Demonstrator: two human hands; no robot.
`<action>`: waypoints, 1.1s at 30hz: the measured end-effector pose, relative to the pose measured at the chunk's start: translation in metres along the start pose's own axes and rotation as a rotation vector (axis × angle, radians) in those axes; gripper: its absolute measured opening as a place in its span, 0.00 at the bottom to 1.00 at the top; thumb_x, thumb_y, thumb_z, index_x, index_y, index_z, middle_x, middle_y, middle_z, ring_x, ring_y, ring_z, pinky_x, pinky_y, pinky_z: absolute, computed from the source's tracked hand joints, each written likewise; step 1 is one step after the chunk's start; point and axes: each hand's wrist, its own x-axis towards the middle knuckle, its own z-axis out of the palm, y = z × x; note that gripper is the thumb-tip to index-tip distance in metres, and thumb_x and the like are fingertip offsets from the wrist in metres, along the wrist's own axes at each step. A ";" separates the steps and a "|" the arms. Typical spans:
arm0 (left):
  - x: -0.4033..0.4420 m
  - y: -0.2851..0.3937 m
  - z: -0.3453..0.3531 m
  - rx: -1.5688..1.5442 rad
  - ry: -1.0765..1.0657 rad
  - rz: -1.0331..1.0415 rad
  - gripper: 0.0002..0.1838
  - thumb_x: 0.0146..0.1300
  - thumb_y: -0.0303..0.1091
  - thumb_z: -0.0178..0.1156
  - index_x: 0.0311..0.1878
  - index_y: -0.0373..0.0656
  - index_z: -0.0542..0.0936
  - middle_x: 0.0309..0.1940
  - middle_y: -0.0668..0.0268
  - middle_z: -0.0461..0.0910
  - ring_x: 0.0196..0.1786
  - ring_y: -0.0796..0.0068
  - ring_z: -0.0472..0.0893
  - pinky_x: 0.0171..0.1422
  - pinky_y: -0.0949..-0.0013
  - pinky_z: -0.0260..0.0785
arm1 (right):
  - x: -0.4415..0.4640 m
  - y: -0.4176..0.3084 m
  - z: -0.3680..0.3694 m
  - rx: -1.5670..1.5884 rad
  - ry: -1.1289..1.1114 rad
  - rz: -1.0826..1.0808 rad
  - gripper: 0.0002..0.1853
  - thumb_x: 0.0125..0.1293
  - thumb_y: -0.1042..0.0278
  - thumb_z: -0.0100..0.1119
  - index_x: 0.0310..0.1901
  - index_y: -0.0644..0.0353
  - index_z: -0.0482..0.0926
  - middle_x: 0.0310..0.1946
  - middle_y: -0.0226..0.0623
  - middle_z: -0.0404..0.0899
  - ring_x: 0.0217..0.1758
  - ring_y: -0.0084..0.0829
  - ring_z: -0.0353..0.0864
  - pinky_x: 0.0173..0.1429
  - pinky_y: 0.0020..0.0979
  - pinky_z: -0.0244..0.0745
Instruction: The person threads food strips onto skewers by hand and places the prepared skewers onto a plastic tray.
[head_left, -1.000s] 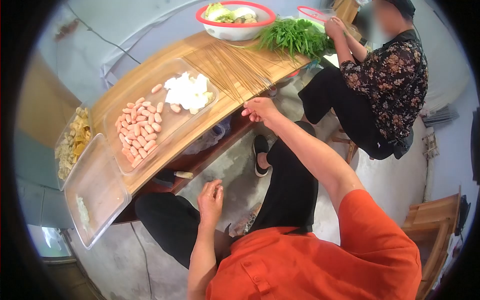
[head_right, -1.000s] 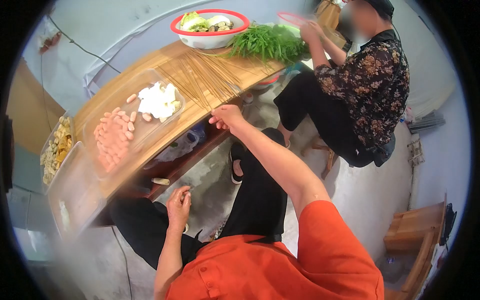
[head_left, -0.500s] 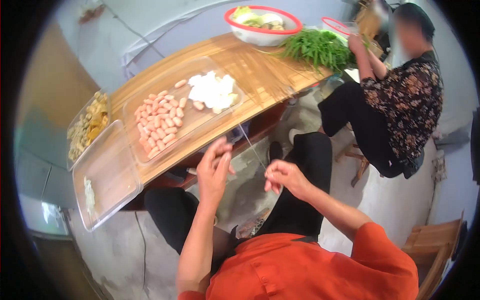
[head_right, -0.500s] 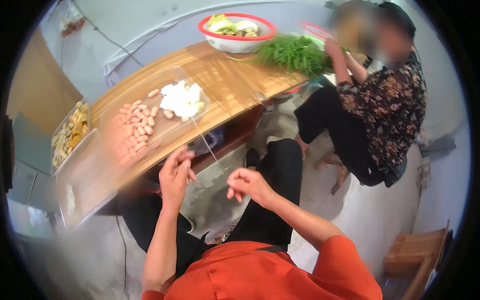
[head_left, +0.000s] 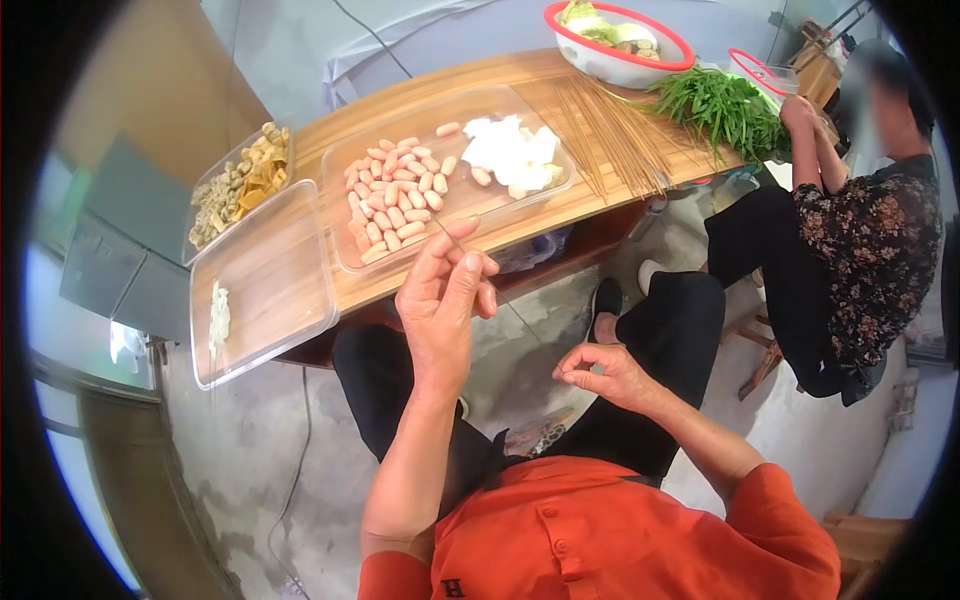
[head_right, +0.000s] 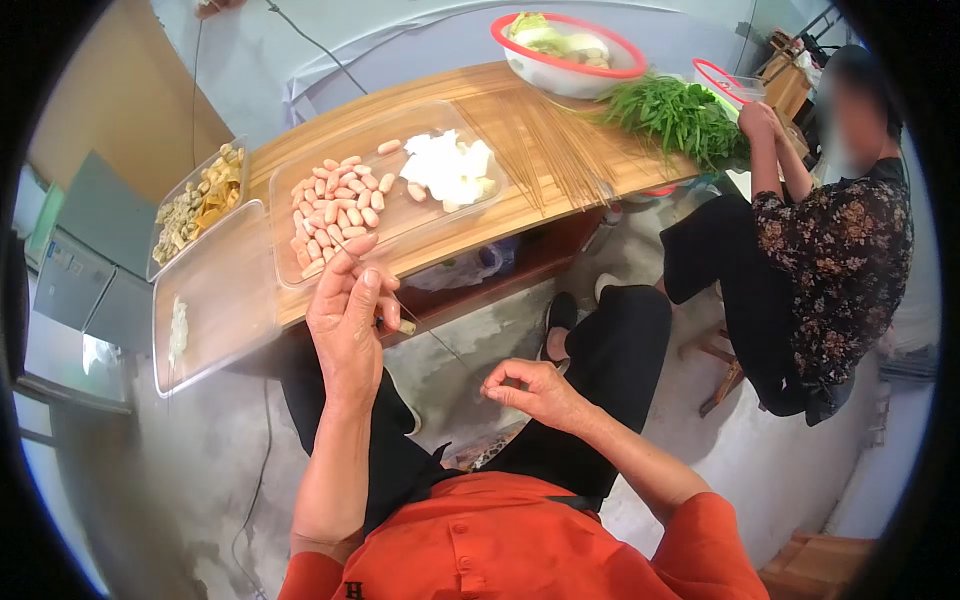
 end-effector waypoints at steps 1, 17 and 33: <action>-0.002 0.002 -0.001 0.005 0.002 0.001 0.18 0.70 0.30 0.57 0.61 0.37 0.73 0.32 0.66 0.77 0.24 0.84 0.71 0.26 0.81 0.63 | 0.003 -0.002 -0.001 -0.045 0.001 -0.046 0.08 0.69 0.65 0.59 0.42 0.61 0.79 0.37 0.29 0.82 0.34 0.18 0.75 0.40 0.24 0.71; 0.096 -0.031 -0.022 0.556 -0.131 0.035 0.14 0.67 0.28 0.57 0.54 0.37 0.79 0.37 0.65 0.82 0.25 0.83 0.76 0.28 0.79 0.69 | 0.068 0.001 -0.038 0.096 0.390 -0.167 0.08 0.69 0.72 0.54 0.46 0.62 0.79 0.28 0.30 0.81 0.28 0.17 0.76 0.32 0.23 0.70; 0.222 -0.122 0.059 1.126 -0.334 0.393 0.11 0.57 0.32 0.66 0.38 0.34 0.84 0.30 0.59 0.84 0.32 0.73 0.82 0.38 0.67 0.74 | 0.071 0.016 -0.070 0.341 0.538 -0.097 0.08 0.71 0.69 0.53 0.47 0.59 0.79 0.27 0.26 0.78 0.22 0.12 0.65 0.27 0.17 0.61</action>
